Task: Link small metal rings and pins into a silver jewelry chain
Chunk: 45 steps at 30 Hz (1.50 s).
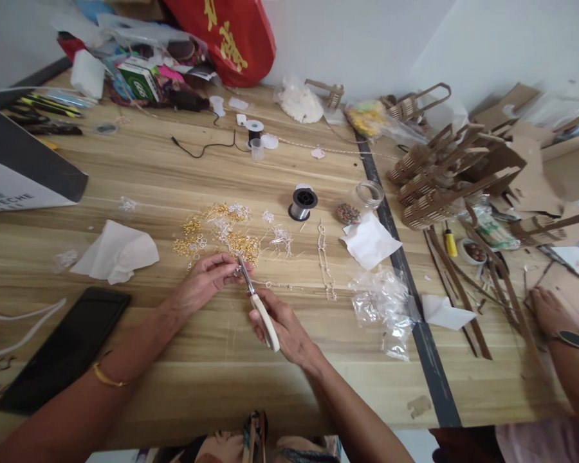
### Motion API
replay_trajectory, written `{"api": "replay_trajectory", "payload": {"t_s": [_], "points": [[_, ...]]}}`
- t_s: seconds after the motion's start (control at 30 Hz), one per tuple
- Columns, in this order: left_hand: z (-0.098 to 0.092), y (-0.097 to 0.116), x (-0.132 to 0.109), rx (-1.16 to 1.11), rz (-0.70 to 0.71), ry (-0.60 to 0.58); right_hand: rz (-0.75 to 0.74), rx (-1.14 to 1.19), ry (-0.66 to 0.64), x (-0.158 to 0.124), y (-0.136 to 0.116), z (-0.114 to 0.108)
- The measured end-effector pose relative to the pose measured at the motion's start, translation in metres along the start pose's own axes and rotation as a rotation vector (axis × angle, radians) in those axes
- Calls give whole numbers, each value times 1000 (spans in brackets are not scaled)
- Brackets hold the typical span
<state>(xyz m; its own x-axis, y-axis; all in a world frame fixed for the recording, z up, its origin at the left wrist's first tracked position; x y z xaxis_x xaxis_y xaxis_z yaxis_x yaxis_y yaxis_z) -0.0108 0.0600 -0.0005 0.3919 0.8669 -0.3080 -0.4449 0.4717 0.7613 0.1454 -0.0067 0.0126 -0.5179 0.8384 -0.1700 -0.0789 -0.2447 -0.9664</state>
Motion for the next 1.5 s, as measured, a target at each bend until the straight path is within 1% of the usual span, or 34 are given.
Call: {"api": "replay_trajectory", "payload": {"t_s": [0.23,0.3,0.37,0.4,0.47,0.53,0.57,0.67,0.77,0.83,0.9,1.0,1.07,1.13,1.17,1.2,1.27,1.3,1.33,1.37,1.43,1.5], "points": [[-1,-2,-1,10,2,-22,10,-17,76,3,0,3],[-1,-1,-1,11,1,-26,22,-24,78,0,1,2],[-1,0,-1,13,9,-25,35,-88,61,-6,1,0],[-1,1,-1,17,15,-23,37,-155,44,-11,-1,-2],[-1,2,-1,31,25,-15,30,-386,36,-22,-8,-8],[-2,4,-2,47,30,2,-25,-623,32,-34,-19,-13],[-2,4,-2,55,31,13,-31,-722,2,-40,-23,-14],[-1,6,-3,107,50,47,-68,-1000,-157,-54,-28,-9],[-1,6,-3,206,96,92,-100,-1276,-240,-59,-24,1],[-3,7,-3,262,126,127,-105,-1383,-260,-59,-21,8],[-5,6,-2,290,144,149,-113,-1440,-261,-60,-20,14],[-6,5,-2,294,150,146,-164,-1497,-225,-60,-29,16],[-6,4,-3,293,143,125,-183,-1496,-194,-58,-40,11],[-4,4,-3,300,135,95,-162,-1411,-190,-49,-49,4],[-3,4,-3,312,134,76,-188,-1345,-162,-42,-53,0],[-1,4,-4,330,135,54,-237,-1275,-103,-33,-57,-4],[2,5,-5,373,139,7,-341,-1101,-18,-12,-59,-11],[3,5,-5,391,137,-14,-399,-1002,-5,-2,-57,-13],[4,6,-6,404,133,-30,-421,-910,-19,9,-52,-14],[5,6,-7,412,131,-38,-427,-823,-28,18,-47,-15],[6,9,-8,424,134,-26,-344,-673,-45,34,-34,-17],[6,12,-9,454,144,14,-267,-614,2,41,-26,-23]]}}
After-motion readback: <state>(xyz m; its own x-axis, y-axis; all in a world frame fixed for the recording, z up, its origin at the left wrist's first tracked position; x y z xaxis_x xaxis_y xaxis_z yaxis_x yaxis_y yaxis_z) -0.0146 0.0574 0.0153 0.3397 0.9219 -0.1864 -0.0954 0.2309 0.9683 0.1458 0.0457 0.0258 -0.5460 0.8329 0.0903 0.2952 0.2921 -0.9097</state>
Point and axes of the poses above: each hand's wrist, its own x-axis towards the middle knuckle, its own z-axis out of the palm, y = z × x, the point moved 4 cm from there along x, towards the middle knuckle, and after that the axes turned 5 degrees about -z, right-handed, at the moved point
